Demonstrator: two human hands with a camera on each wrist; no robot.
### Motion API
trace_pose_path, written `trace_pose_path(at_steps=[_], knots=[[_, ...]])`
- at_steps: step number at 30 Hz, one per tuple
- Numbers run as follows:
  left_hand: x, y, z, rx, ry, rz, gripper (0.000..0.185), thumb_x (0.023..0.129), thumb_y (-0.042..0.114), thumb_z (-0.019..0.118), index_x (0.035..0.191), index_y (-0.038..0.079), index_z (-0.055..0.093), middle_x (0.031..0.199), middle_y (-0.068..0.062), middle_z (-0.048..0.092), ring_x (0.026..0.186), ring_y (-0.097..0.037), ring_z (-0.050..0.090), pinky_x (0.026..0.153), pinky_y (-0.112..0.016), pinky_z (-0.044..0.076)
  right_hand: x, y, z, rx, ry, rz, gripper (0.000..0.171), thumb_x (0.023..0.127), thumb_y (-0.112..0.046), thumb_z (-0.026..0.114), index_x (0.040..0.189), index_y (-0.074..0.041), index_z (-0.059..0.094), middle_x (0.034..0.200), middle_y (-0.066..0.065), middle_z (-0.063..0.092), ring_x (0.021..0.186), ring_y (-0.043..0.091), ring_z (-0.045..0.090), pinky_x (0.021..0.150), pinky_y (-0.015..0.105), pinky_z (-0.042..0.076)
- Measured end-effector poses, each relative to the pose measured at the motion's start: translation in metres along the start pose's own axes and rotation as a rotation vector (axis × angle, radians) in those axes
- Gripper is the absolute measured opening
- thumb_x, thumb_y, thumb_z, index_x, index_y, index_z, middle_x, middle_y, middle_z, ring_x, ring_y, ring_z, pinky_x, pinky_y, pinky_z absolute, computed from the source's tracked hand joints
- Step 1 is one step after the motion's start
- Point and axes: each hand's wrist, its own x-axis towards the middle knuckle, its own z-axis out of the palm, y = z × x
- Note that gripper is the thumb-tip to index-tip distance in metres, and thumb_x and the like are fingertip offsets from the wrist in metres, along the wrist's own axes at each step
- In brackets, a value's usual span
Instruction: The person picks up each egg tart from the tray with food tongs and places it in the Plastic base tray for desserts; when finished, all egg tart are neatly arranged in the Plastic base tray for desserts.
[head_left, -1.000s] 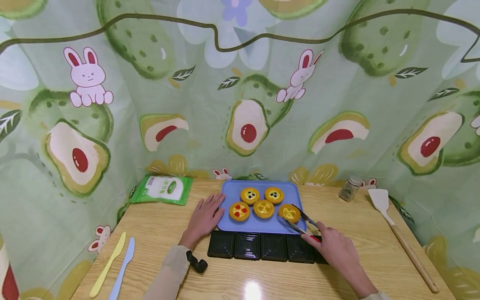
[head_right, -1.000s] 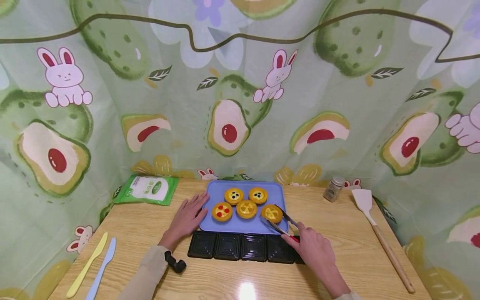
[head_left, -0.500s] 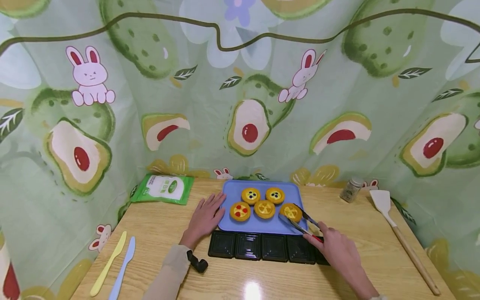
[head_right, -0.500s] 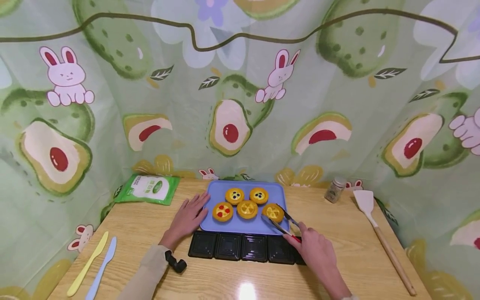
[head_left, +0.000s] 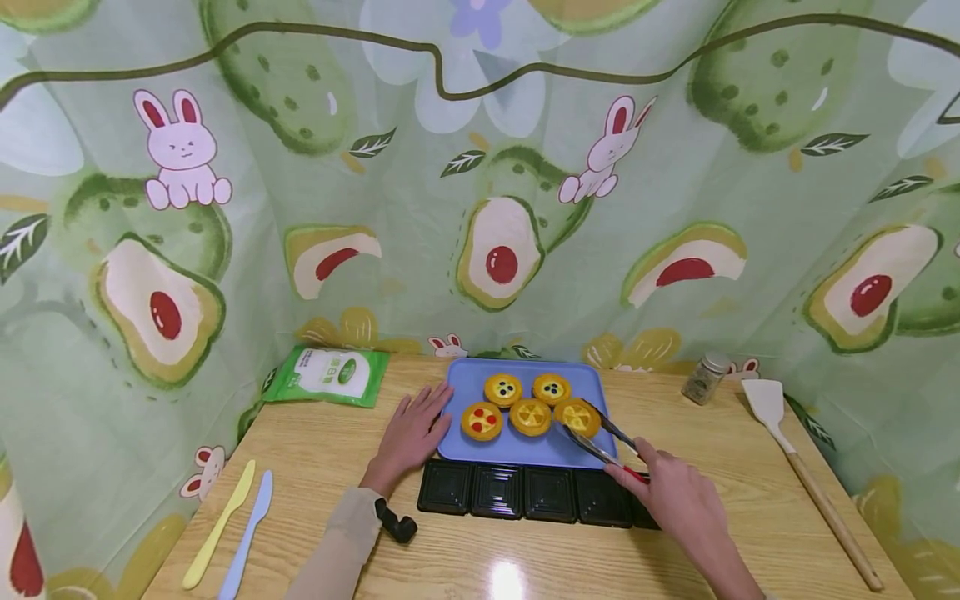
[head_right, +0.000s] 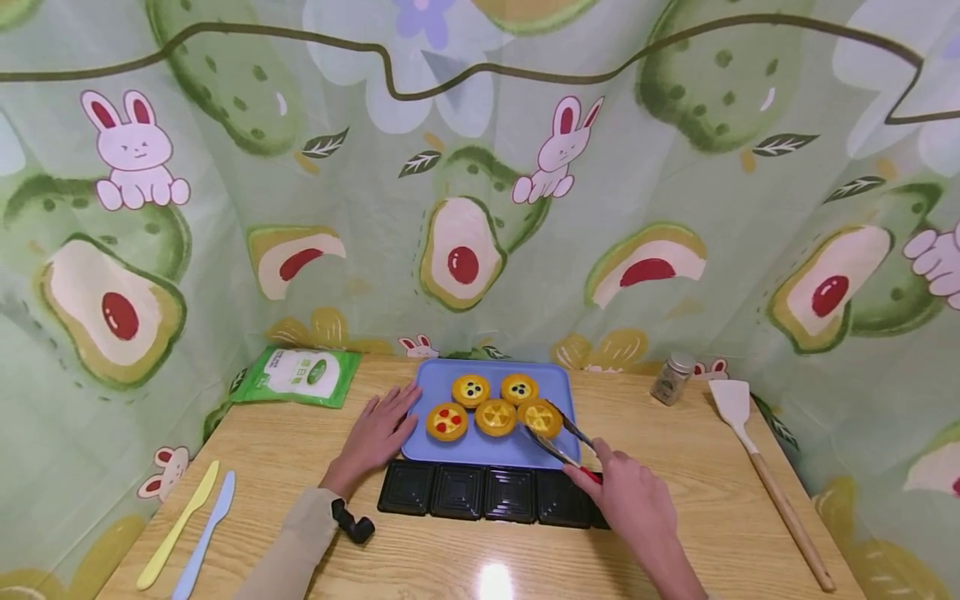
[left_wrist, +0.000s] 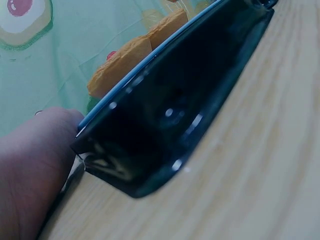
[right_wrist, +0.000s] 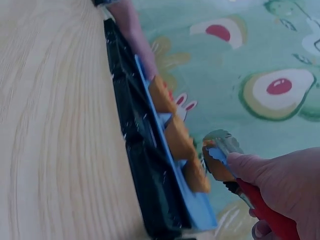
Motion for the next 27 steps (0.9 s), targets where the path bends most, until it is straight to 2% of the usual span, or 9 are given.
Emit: trace_pose_path(at_steps=[8,11,16,22,27], knots=[[-0.001,0.000,0.000,0.007,0.004,0.001,0.058,0.111,0.044,0.041,0.165,0.023,0.037,0.170,0.004,0.032,0.158,-0.029,0.027,0.127,-0.058,0.016,-0.003,-0.025,-0.008,-0.012,-0.021,-0.049,0.061,0.090,-0.059,0.075,0.124,-0.008,0.067,0.059,0.000,0.043,0.049,0.016,0.042,0.039,0.030,0.031],[-0.001,-0.001,0.002,-0.003,0.024,0.013,0.057,0.110,0.043,0.042,0.164,0.021,0.039,0.169,0.002,0.034,0.157,-0.032,0.029,0.126,-0.060,0.018,-0.002,-0.037,-0.009,-0.011,-0.030,-0.073,0.064,0.090,-0.061,0.074,0.127,-0.009,0.069,0.062,0.001,0.050,0.049,0.015,0.043,0.039,0.029,0.033],[-0.001,-0.003,0.003,-0.013,0.037,0.025,0.057,0.110,0.042,0.043,0.163,0.020,0.040,0.169,0.000,0.035,0.156,-0.034,0.030,0.125,-0.062,0.018,-0.003,-0.059,-0.005,-0.033,-0.014,-0.144,0.067,0.088,-0.067,0.071,0.128,-0.014,0.072,0.066,0.002,0.061,0.044,0.012,0.042,0.037,0.028,0.033],[-0.003,-0.004,0.000,-0.016,0.020,0.024,0.057,0.111,0.043,0.042,0.164,0.021,0.038,0.170,0.003,0.032,0.157,-0.032,0.028,0.126,-0.060,0.017,-0.004,-0.085,0.010,-0.028,0.004,-0.268,0.064,0.087,-0.072,0.068,0.123,-0.020,0.075,0.066,-0.007,0.058,0.046,0.009,0.047,0.040,0.025,0.033],[-0.001,-0.005,0.001,-0.021,0.012,0.032,0.058,0.111,0.043,0.041,0.164,0.021,0.037,0.170,0.002,0.031,0.157,-0.032,0.027,0.126,-0.059,0.016,-0.004,-0.105,0.020,0.012,-0.002,-0.351,0.061,0.087,-0.073,0.066,0.119,-0.022,0.076,0.064,-0.013,0.053,0.047,0.004,0.041,0.043,0.022,0.033]])
